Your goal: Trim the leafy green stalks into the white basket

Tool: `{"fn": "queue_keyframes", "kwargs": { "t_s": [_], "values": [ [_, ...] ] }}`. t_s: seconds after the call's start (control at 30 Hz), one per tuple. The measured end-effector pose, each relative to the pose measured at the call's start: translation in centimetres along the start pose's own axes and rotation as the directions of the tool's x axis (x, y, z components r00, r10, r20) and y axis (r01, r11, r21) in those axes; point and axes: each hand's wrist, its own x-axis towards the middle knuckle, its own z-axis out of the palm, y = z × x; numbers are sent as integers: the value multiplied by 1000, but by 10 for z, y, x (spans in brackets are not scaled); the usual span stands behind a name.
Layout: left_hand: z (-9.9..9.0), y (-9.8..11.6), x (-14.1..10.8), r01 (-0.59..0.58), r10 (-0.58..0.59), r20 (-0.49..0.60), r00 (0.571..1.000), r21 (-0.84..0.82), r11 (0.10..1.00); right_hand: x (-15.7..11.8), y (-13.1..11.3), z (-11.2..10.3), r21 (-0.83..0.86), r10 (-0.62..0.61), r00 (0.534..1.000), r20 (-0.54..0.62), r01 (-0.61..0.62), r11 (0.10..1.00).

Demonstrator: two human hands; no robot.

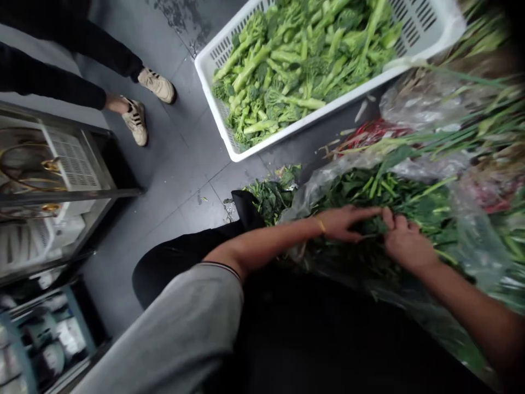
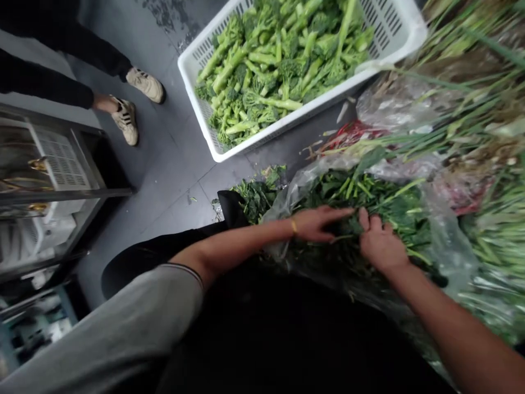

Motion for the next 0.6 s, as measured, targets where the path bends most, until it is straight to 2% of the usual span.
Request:
{"fn": "queue_keyframes", "kwargs": {
  "t_s": [0.03,0.07,0.1,0.13,0.17,0.2,0.23,0.27,0.3,0.33,0.4,0.47,0.5,0.53,0.6],
  "values": [
    [-18,-15,-19,175,-170,-87,982,58,983,-2,4,-9,1,6,1000,30,-6,1000],
    [-36,-32,-41,399,-376,-186,908,111,910,-8,6,-20,1,20,999,42,-20,1000],
    [-51,-51,-65,586,-546,-239,803,144,798,-17,6,-33,3,38,999,34,-38,999],
    [-63,-70,-89,736,-688,-271,673,161,657,-30,1,-45,1,49,999,4,-49,999],
    [-70,-88,-111,848,-796,-293,529,165,503,-45,-9,-54,15,40,999,-24,-40,999],
    [-71,-106,-132,913,-868,-284,408,143,382,-61,-23,-59,43,6,999,-38,-5,999],
    [-68,-120,-149,941,-913,-230,336,111,318,-76,-43,-59,75,-50,998,-27,52,996],
    [-62,-132,-162,954,-937,-182,298,90,286,-89,-64,-54,150,-126,991,39,119,981],
    [-54,-140,-171,955,-945,-139,296,74,288,-98,-88,-45,233,-196,974,115,165,958],
    [-45,-145,-176,949,-942,-113,315,68,309,-104,-110,-32,326,-254,948,191,182,928],
    [-33,-147,-178,931,-923,-129,362,88,353,-105,-151,-3,547,-255,899,357,20,837],
    [-32,-144,-171,908,-881,-222,418,139,396,-98,-183,21,646,-204,870,449,-158,747],
    [-36,-143,-164,881,-834,-284,473,169,442,-95,-196,30,670,-175,869,463,-214,711],
    [-41,-143,-155,836,-766,-336,548,203,510,-93,-208,36,694,-153,872,465,-252,674],
    [-54,-144,-129,687,-597,-349,722,255,681,-92,-226,42,763,-128,875,467,-326,559]
  ]
}}
